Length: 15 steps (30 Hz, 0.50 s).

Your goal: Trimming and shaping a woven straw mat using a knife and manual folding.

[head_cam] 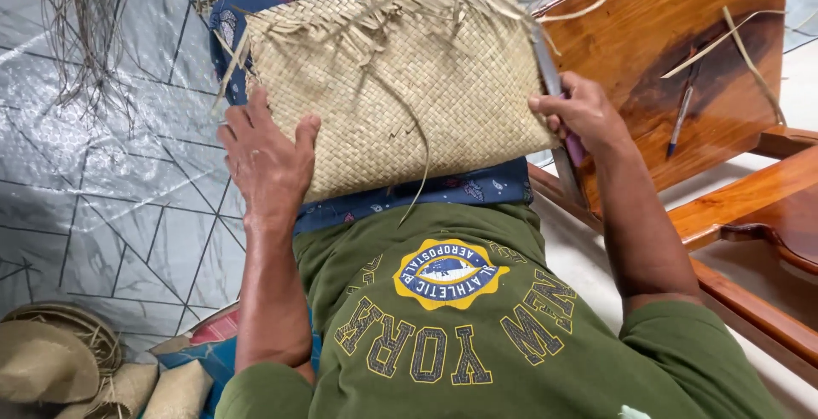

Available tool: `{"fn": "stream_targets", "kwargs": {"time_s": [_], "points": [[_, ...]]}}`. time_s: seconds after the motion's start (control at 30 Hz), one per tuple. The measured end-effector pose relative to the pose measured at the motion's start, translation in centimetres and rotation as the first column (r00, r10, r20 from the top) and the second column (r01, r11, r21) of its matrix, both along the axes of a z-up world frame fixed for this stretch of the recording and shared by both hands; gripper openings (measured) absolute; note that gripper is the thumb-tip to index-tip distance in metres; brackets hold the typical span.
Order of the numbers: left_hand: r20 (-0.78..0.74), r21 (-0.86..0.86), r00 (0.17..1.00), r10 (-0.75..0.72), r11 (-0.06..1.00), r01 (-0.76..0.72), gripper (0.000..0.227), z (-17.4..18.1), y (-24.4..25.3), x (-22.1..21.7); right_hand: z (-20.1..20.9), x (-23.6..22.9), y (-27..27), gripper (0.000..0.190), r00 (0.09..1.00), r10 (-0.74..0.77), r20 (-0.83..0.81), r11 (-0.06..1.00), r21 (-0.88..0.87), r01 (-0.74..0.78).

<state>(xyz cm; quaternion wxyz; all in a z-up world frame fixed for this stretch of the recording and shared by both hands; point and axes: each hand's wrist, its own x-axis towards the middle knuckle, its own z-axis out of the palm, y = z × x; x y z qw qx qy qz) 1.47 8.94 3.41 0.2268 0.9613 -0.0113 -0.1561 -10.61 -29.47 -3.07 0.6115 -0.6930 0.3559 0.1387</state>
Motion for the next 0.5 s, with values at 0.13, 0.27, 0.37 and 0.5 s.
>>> {"fn": "stream_targets", "kwargs": {"time_s": [0.13,0.27,0.37,0.5], "points": [[-0.016,-0.043,0.999,0.048,0.998,-0.049,0.067,0.3,0.4,-0.6,-1.8,-0.9,-0.3,0.026,0.998,-0.046,0.042,0.986,0.161,0.038],[-0.056,-0.091,0.995,0.086,0.992,-0.091,0.074,0.2,0.9,-0.5,0.1,-0.6,0.9,0.020,0.987,-0.069,0.146,0.988,0.144,0.048],[0.160,-0.321,0.986,0.054,0.947,0.000,0.069,0.4,0.3,1.1,3.4,-1.1,1.4,0.019,0.957,-0.129,0.261,0.991,0.011,0.130],[0.509,-0.399,0.853,-0.117,0.846,0.354,0.065,3.4,-1.6,5.6,7.9,-2.7,1.4,0.022,0.890,-0.242,0.385,0.968,0.037,0.247]]}}
